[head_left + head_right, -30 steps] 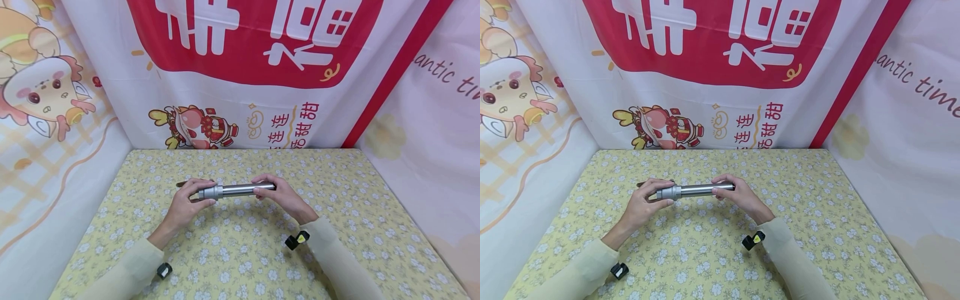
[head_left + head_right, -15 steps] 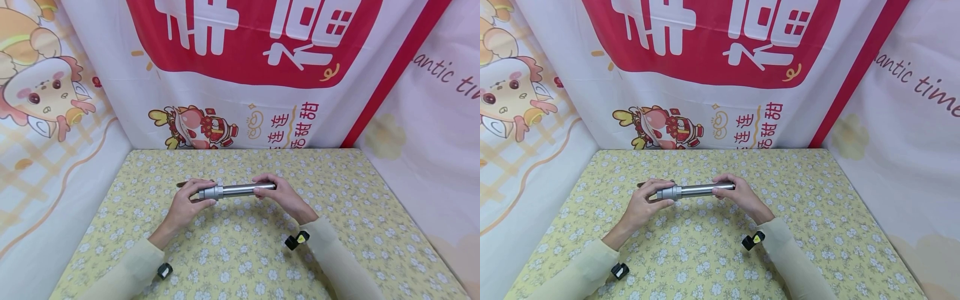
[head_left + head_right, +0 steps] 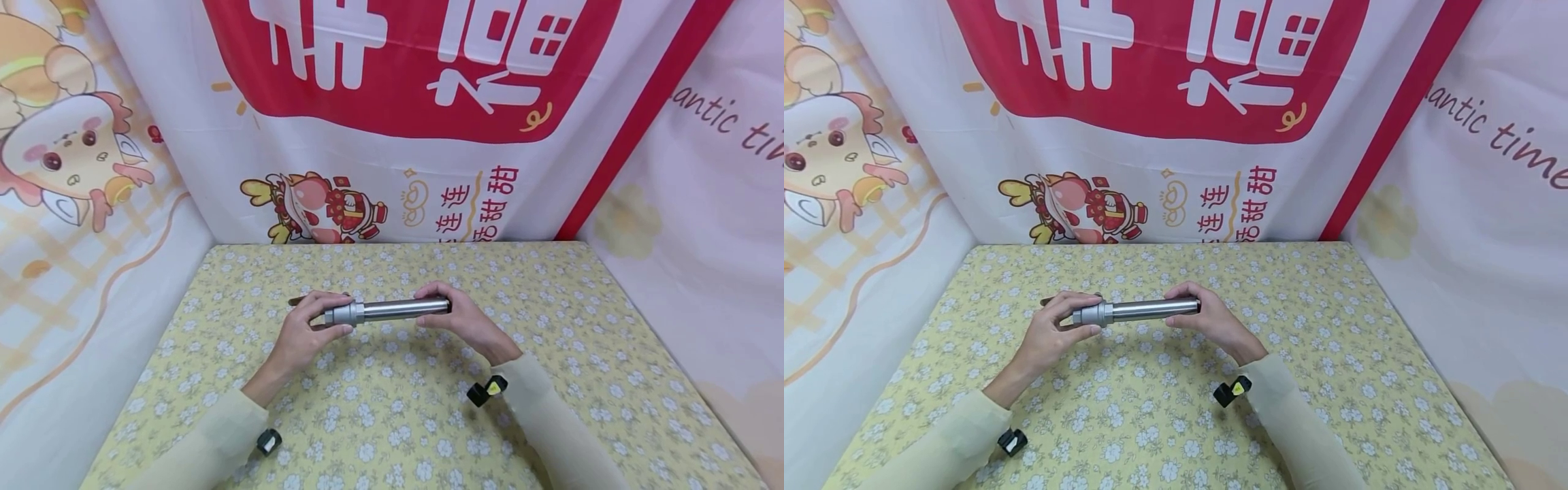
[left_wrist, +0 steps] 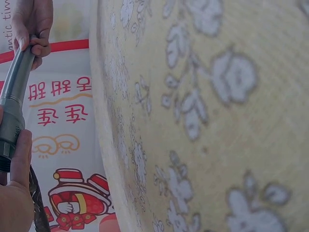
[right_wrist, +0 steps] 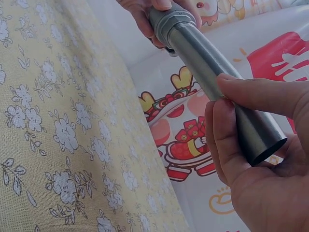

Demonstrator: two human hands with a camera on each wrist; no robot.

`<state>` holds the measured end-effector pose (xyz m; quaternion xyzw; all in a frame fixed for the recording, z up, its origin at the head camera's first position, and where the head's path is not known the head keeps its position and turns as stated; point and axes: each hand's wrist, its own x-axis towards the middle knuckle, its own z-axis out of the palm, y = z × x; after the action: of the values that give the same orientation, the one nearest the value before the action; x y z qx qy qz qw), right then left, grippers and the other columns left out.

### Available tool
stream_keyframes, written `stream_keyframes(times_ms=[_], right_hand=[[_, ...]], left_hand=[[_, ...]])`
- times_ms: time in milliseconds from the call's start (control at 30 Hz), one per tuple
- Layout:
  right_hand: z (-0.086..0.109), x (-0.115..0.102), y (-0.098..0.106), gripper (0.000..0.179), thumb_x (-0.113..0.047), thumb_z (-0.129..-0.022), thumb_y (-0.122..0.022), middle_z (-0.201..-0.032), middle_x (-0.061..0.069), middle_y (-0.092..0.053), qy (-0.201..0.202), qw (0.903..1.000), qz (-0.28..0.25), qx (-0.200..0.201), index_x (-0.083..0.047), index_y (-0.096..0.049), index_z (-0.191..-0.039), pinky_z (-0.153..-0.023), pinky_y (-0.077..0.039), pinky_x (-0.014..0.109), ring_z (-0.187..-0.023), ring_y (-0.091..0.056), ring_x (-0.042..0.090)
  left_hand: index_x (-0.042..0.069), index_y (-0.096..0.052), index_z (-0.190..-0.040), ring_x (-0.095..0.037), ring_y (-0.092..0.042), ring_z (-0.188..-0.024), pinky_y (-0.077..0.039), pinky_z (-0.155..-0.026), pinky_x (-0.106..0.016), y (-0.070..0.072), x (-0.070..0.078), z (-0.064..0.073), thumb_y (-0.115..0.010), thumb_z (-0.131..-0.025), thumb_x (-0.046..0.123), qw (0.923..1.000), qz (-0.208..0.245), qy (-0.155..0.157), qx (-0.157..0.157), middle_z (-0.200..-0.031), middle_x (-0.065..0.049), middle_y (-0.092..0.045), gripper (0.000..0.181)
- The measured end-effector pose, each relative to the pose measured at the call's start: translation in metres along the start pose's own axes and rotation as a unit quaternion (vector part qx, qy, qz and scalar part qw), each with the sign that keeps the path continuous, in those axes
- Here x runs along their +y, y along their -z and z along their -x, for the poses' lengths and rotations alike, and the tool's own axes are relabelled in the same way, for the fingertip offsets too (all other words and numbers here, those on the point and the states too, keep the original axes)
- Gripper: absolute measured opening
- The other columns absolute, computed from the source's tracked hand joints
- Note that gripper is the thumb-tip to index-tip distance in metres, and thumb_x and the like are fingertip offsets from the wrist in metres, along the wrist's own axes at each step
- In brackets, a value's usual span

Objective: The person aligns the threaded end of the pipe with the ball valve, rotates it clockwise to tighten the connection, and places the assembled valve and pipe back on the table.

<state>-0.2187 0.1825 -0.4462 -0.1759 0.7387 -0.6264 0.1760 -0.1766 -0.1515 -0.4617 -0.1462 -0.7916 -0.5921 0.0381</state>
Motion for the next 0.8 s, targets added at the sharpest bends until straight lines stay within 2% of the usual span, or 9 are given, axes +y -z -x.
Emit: stream_keyframes(times_ms=[100, 200, 500, 633, 800], right_hand=[[-0.0002, -0.0002, -0.0005, 0.043, -0.011, -0.1, -0.082, -0.134, 0.021, -0.064, -0.005, 1.0, 0.001, 0.003, -0.007, -0.064, -0.138, -0.107, -0.057, 0.065, -0.113, -0.068, 0.03], [-0.0005, 0.0001, -0.0005, 0.042, -0.011, -0.101, -0.081, -0.135, 0.021, -0.064, -0.007, 1.0, 0.001, 0.005, -0.007, -0.064, -0.139, -0.108, -0.054, 0.07, -0.112, -0.068, 0.03], [0.0006, -0.0011, 0.0, 0.044, -0.021, -0.101, -0.082, -0.139, 0.018, -0.064, -0.014, 0.9998, 0.007, 0.01, -0.011, -0.066, -0.141, -0.108, -0.054, 0.065, -0.11, -0.068, 0.026], [0.0005, 0.0002, 0.0002, 0.045, -0.027, -0.102, -0.082, -0.139, 0.018, -0.064, -0.01, 0.9999, 0.004, 0.007, -0.011, -0.067, -0.141, -0.108, -0.054, 0.067, -0.11, -0.069, 0.029], [-0.0009, 0.0018, 0.0002, 0.043, -0.026, -0.103, -0.08, -0.138, 0.018, -0.065, -0.006, 1.0, -0.002, 0.005, -0.01, -0.068, -0.14, -0.11, -0.054, 0.069, -0.111, -0.071, 0.032]], left_hand=[[0.02, -0.076, -0.138, -0.034, -0.062, -0.122, -0.066, -0.094, -0.027, -0.0001, -0.0003, 0.0001, -0.089, -0.093, 0.014, 1.0, 0.004, -0.002, -0.001, -0.141, -0.008, -0.06, 0.047], [0.019, -0.076, -0.138, -0.034, -0.062, -0.122, -0.066, -0.094, -0.026, -0.0001, -0.0002, 0.0001, -0.088, -0.093, 0.012, 0.9999, 0.008, -0.007, -0.002, -0.142, -0.008, -0.06, 0.046], [0.016, -0.076, -0.138, -0.03, -0.061, -0.122, -0.065, -0.095, -0.025, 0.0007, -0.0007, 0.0003, -0.087, -0.094, 0.01, 0.9998, 0.008, -0.016, -0.002, -0.141, -0.009, -0.06, 0.046], [0.016, -0.076, -0.138, -0.03, -0.061, -0.122, -0.065, -0.095, -0.025, 0.0009, -0.001, 0.0007, -0.087, -0.094, 0.011, 0.9998, 0.008, -0.016, -0.001, -0.141, -0.009, -0.06, 0.046], [0.016, -0.076, -0.138, -0.03, -0.061, -0.121, -0.065, -0.094, -0.025, 0.0011, -0.0019, 0.0009, -0.088, -0.094, 0.011, 0.9998, 0.009, -0.015, 0.001, -0.14, -0.009, -0.061, 0.047]])
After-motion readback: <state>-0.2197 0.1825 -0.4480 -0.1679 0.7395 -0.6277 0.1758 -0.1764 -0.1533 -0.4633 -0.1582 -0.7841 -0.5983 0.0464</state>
